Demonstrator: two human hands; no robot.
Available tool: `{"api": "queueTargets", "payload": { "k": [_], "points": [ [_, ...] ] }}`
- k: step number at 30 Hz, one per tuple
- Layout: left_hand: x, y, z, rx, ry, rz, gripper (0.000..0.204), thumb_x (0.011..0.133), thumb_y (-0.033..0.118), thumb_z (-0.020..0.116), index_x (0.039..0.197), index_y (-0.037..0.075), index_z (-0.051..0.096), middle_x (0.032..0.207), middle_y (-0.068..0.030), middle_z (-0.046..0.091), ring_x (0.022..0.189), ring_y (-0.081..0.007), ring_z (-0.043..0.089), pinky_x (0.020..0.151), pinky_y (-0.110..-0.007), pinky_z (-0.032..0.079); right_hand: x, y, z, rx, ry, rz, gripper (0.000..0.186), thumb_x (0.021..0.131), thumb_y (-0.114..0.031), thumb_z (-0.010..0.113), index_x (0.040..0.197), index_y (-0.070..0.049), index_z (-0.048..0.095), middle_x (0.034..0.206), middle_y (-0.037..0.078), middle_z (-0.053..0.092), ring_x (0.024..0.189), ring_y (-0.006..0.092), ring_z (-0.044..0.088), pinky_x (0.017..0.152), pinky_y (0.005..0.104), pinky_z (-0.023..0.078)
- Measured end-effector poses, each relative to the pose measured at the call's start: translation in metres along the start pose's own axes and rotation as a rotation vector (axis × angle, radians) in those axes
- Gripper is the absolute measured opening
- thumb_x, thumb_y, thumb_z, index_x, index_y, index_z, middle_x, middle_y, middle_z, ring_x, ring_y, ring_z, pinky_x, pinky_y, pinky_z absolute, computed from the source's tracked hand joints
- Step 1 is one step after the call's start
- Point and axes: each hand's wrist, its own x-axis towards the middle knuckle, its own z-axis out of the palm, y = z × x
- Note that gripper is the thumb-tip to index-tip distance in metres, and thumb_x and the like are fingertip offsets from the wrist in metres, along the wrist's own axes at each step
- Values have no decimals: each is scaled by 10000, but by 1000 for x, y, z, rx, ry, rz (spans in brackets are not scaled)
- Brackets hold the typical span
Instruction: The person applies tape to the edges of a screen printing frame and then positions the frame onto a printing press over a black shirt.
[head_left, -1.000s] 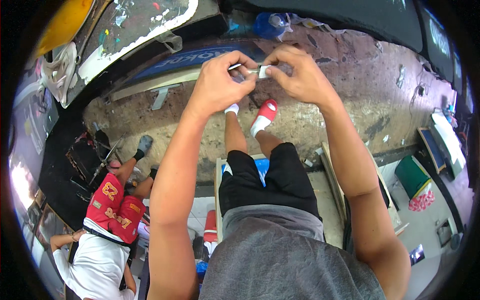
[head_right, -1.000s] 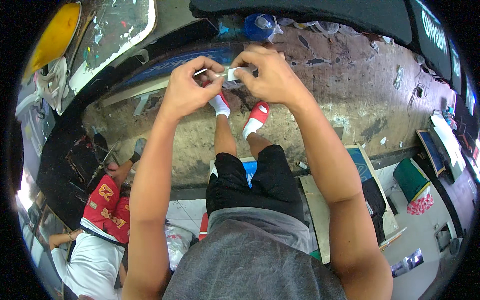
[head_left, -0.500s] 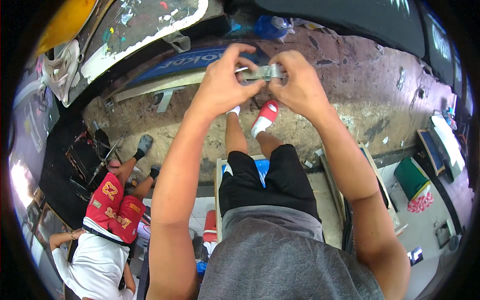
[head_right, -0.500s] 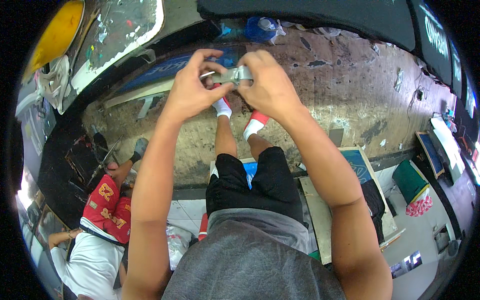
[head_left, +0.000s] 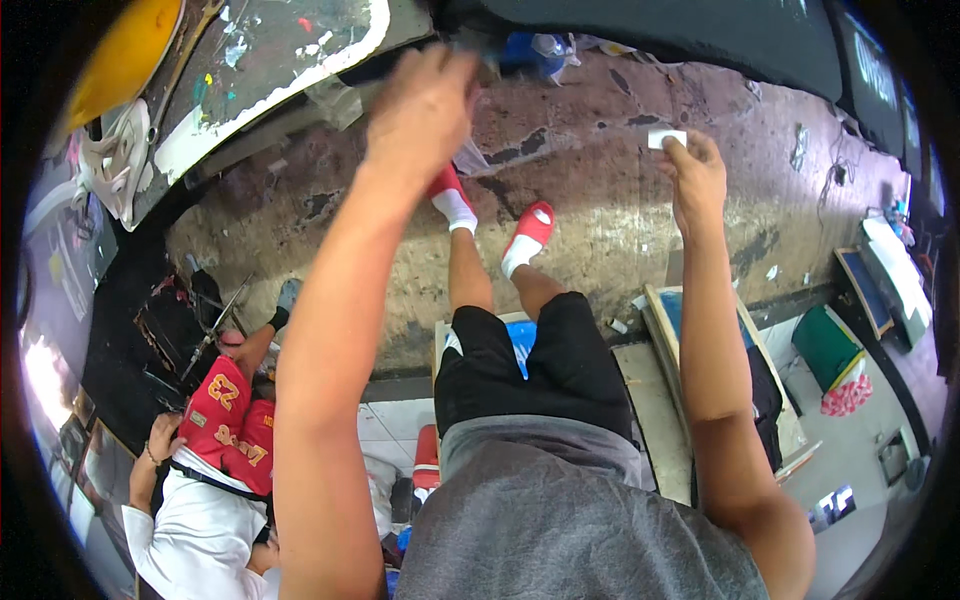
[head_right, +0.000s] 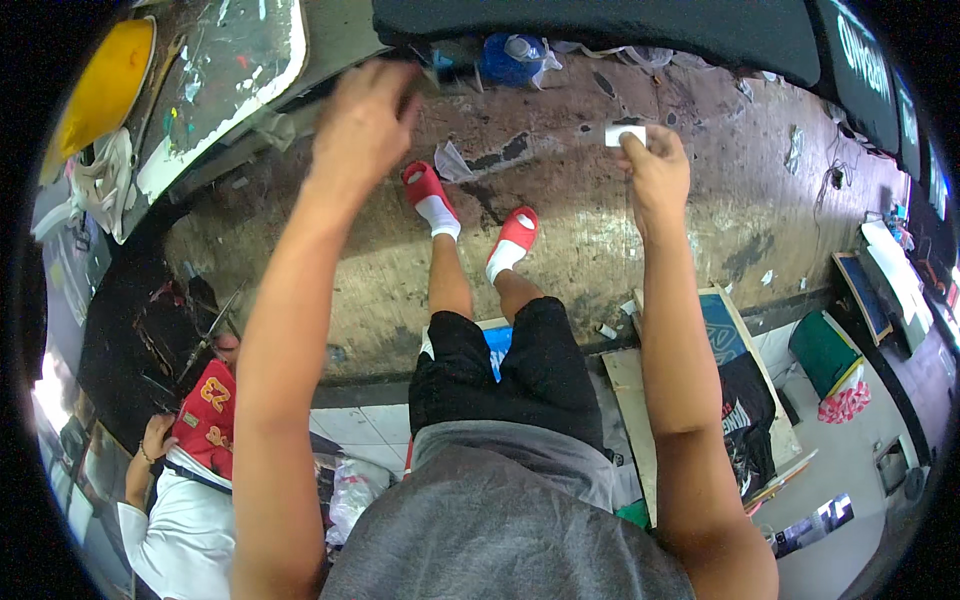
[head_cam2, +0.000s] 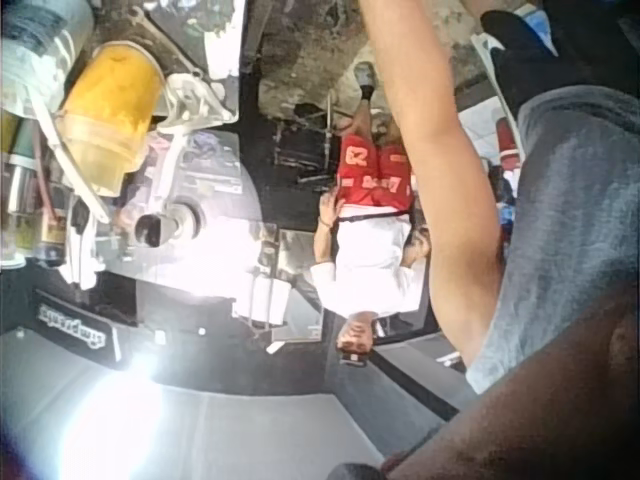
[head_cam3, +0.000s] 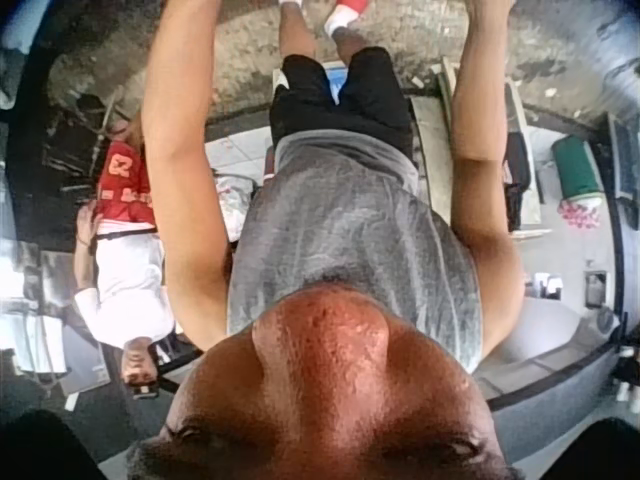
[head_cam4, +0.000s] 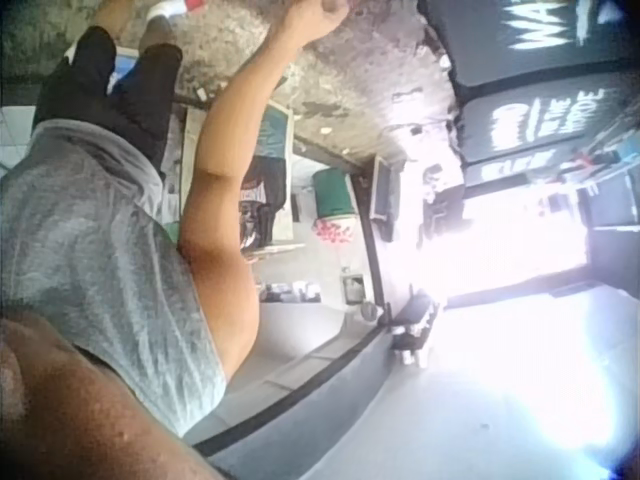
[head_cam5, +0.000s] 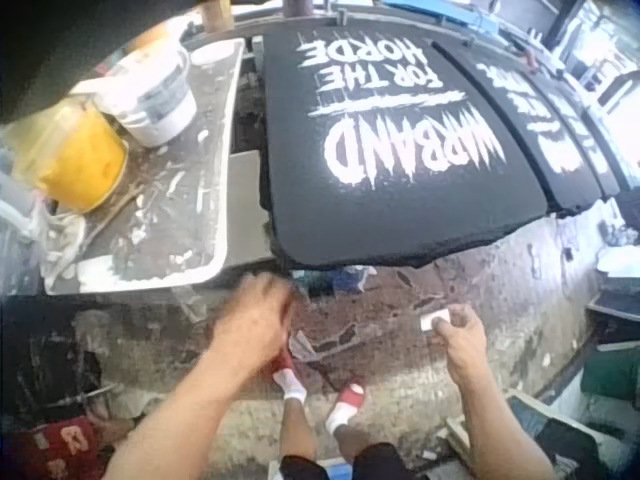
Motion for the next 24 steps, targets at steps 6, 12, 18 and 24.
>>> {"api": "queueTargets", "payload": {
  "k": [6,12,18,24],
  "points": [
    [50,-28,11,-189,337,58,321,800,-42,654,1110,42,643,1159,-222,604,1059,-436,585,904,-486,491,-44,29,-35,131,-1,107,322,905,-23,708,1191,55,582,953,97,673,802,163,656,706,278,519],
    [65,-33,13,85,468,114,413,846,230,726,1225,94,639,1144,-149,655,1108,-387,604,946,-456,512,-81,38,-35,331,-66,194,259,920,-13,687,1164,21,606,965,96,680,863,161,659,785,288,530],
    [-16,33,13,-687,-196,-258,420,833,227,797,1203,56,695,1178,-113,694,1095,-222,656,955,-350,506,-99,28,-18,421,-154,262,241,920,8,678,1150,26,608,1005,113,689,891,192,675,812,318,544],
    [-78,76,31,-1182,-578,-293,325,863,190,775,1148,48,711,1097,-63,719,1049,-148,645,923,-323,503,-118,21,-2,543,-408,379,295,935,-7,671,1220,38,608,1037,127,692,902,202,681,811,332,550]
  ]
}}
